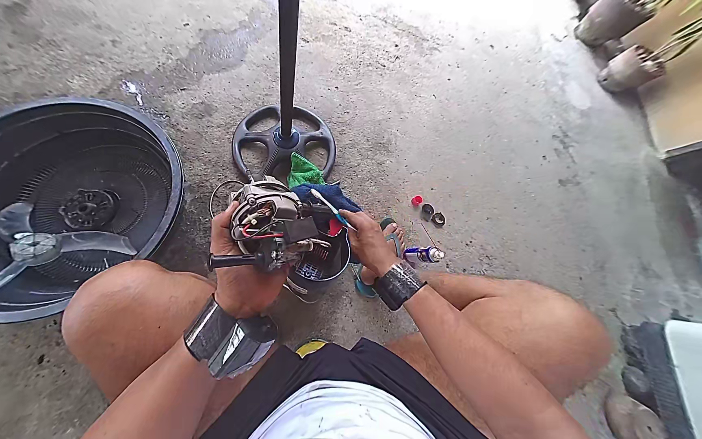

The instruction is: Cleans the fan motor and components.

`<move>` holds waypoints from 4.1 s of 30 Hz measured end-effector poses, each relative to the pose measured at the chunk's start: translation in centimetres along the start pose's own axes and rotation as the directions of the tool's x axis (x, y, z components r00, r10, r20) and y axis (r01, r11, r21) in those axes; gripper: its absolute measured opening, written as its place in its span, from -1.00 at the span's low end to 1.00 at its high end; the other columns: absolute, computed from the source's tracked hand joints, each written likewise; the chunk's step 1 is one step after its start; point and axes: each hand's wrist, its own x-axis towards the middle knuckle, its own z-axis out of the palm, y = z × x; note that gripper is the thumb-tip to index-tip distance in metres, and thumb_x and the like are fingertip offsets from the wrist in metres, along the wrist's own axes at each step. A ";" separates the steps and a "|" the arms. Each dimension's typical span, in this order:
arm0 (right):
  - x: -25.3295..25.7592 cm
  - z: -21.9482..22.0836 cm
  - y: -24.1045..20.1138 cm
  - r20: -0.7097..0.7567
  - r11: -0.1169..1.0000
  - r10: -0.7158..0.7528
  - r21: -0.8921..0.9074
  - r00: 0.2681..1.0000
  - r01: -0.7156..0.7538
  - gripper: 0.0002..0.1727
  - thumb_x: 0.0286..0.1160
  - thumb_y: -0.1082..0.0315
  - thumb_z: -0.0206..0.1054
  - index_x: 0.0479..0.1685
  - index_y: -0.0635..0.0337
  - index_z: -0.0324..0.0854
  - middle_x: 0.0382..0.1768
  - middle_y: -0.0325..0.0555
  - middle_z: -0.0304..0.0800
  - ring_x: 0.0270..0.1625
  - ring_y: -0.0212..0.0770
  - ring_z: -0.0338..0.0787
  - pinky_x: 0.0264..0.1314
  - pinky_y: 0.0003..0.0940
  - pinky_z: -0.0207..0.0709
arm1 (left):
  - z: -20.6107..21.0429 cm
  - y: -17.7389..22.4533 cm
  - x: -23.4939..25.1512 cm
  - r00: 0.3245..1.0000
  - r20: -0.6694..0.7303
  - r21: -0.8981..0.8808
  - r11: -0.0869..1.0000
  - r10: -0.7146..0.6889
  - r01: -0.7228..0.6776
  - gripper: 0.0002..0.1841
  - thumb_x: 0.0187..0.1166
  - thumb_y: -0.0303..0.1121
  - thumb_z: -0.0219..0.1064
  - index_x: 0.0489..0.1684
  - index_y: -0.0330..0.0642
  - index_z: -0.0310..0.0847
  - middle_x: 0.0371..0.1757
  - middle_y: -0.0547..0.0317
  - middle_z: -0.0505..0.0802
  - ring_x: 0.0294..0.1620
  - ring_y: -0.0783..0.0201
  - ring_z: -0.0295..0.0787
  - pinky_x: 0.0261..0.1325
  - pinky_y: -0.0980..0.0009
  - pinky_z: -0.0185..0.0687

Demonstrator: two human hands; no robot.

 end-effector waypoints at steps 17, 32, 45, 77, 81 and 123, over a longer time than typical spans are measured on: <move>3.8 -2.6 2.9 -0.240 0.986 -0.100 0.104 0.966 0.129 -0.73 0.56 0.20 0.34 -0.14 0.22 0.84 -0.14 -0.03 0.85 0.04 -0.16 0.79 0.24 -0.08 0.61 | 0.9 -0.3 0.5 0.999 -0.048 0.057 0.998 0.014 -0.011 -0.51 0.67 0.19 0.00 0.00 0.03 0.69 -0.15 0.08 0.82 -0.12 0.21 0.81 -0.09 0.15 0.76; -6.1 -11.1 -8.3 -0.346 0.376 -0.523 0.727 0.779 0.575 -0.66 0.70 0.32 0.16 0.33 -0.24 0.66 0.09 -0.47 0.83 0.14 -0.49 0.78 0.24 -0.45 0.69 | 0.9 -0.7 0.3 0.998 -0.054 -0.016 0.999 -0.044 0.043 -0.43 0.67 0.26 -0.08 -0.03 0.02 0.71 -0.19 0.04 0.83 -0.17 0.17 0.81 -0.16 0.14 0.76; -6.1 -0.4 -11.2 -0.705 0.671 -0.571 -0.106 0.420 0.734 -0.92 0.51 0.32 0.45 -0.29 0.04 0.67 -0.14 -0.23 0.82 0.10 -0.46 0.79 0.29 -0.48 0.67 | 2.0 -1.1 0.1 0.974 -0.170 -0.013 0.988 0.151 -0.156 -0.46 0.82 0.07 -0.21 -0.16 -0.06 0.67 -0.33 0.11 0.81 -0.26 0.31 0.80 -0.17 0.33 0.78; -4.8 -4.4 -13.2 -0.471 0.670 -0.522 0.290 0.711 0.684 -0.69 0.74 0.11 0.25 0.08 0.11 0.76 0.14 -0.13 0.73 0.33 -0.39 0.64 0.44 -0.41 0.54 | 1.7 -1.6 -0.3 0.986 0.076 0.031 0.988 0.150 -0.153 -0.66 0.69 -0.04 0.16 -0.14 -0.08 0.73 -0.29 0.15 0.85 -0.21 0.39 0.83 -0.08 0.41 0.80; -5.1 -3.8 -13.0 -0.496 0.629 -0.502 0.353 0.709 0.692 -0.76 0.62 0.25 0.29 0.14 0.07 0.68 0.13 -0.18 0.70 0.32 -0.44 0.62 0.41 -0.51 0.52 | 1.5 -1.9 -0.5 0.972 0.111 -0.014 0.978 0.208 -0.207 -0.37 0.37 -0.12 0.54 0.47 0.00 0.46 -0.08 0.14 0.88 -0.07 0.36 0.88 0.03 0.39 0.82; -9.3 -2.2 -9.6 -0.445 0.702 -0.051 0.621 0.894 0.348 -0.33 -0.04 0.30 0.77 0.17 0.16 0.58 -0.07 -0.60 0.86 0.08 -0.76 0.77 0.26 -0.66 0.69 | 1.4 -1.4 -0.4 1.000 0.005 0.098 0.995 -0.020 0.019 -0.52 0.75 0.08 -0.05 -0.07 -0.07 0.70 -0.19 0.05 0.84 -0.12 0.24 0.83 -0.04 0.24 0.79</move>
